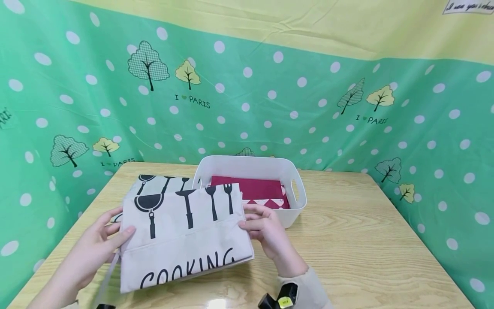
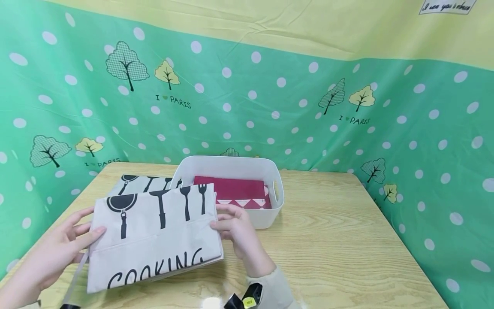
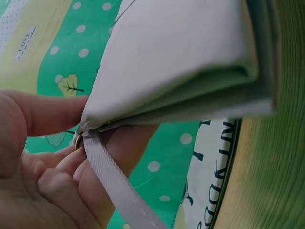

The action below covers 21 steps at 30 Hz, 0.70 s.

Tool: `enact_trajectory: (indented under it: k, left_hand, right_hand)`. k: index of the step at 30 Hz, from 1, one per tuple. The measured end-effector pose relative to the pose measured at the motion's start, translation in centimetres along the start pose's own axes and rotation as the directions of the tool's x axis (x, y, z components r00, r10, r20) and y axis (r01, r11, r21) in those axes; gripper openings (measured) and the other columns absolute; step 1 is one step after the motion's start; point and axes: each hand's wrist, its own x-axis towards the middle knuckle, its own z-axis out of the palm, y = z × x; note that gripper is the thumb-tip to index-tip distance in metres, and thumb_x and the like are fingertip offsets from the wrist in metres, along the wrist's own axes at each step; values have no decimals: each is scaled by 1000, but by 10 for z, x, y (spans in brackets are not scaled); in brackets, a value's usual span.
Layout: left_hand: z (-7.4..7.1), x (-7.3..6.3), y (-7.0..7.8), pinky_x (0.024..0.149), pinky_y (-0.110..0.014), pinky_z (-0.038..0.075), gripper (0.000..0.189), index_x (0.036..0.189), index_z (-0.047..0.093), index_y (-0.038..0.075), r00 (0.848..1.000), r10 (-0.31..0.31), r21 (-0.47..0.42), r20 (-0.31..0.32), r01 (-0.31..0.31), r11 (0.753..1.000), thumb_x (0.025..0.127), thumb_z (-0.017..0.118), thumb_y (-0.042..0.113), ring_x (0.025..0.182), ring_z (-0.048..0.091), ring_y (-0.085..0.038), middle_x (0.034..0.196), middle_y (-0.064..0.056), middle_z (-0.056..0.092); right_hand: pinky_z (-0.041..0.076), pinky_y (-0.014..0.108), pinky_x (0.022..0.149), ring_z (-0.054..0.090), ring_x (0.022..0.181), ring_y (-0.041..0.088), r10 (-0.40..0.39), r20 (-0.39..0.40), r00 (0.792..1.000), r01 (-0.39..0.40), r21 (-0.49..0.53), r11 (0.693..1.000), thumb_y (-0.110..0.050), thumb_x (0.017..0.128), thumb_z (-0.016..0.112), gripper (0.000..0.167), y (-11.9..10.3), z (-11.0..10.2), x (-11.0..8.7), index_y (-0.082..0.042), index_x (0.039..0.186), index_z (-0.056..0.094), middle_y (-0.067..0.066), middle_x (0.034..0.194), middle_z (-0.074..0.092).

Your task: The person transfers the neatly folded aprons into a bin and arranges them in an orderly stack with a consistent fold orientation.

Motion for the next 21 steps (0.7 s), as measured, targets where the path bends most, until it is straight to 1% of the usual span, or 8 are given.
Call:
enact_trajectory:
  k: [2,5,7,10,13,17,21]
  left_hand:
    - [1,0,1,64,-38,61,76,156,0,-1,999,8,-20,45,-7,1000,104,52,18,81,71,-13,128,-26,59]
    - [1,-1,2,63,-40,60,81,157,-6,2,996,14,-43,91,-10,999,103,53,15,80,71,-17,120,-12,64]
    - [1,-1,2,63,-41,60,84,157,-9,4,994,12,-54,106,-6,999,102,54,15,80,71,-19,117,-9,65]
    - [1,0,4,65,-43,61,87,158,-11,9,994,1,-80,113,8,997,102,55,16,80,72,-21,111,-6,66]
    - [1,3,6,66,-43,61,89,158,-12,12,993,13,-104,119,-1,995,101,56,16,80,73,-24,108,-2,68]
    - [3,5,9,66,-43,61,89,158,-12,14,991,61,-125,120,-46,991,101,56,15,79,73,-25,102,-1,73]
    - [5,8,13,64,-41,60,88,159,-8,16,989,100,-134,107,-85,987,100,57,12,78,73,-25,97,3,75]
  right_hand:
    - [60,24,68,72,79,9,1,-4,1000,-1,6,1000,5,84,62,48,-1,-1,0,12,131,54,-1,90,76]
    - [60,24,69,71,79,8,-7,-17,1000,8,15,1000,6,84,62,49,-3,-4,0,12,132,53,-1,90,76]
    - [59,23,68,71,79,7,-13,-26,1000,13,21,1000,7,83,61,49,-5,-5,0,13,132,52,-3,88,75]
    - [59,22,67,71,78,6,-22,-38,999,23,38,999,8,83,61,48,-7,-8,-1,13,130,54,-4,85,75]
    - [58,22,67,70,77,6,-22,-47,999,25,52,998,9,83,61,48,-9,-10,-2,13,130,54,-5,84,74]
    - [59,22,68,71,78,6,-20,-68,998,24,59,998,9,83,61,49,-13,-13,-2,12,132,53,-5,84,75]
    - [59,23,70,72,80,8,-22,-84,996,27,58,998,9,84,61,49,-16,-16,-2,11,132,53,-4,87,76]
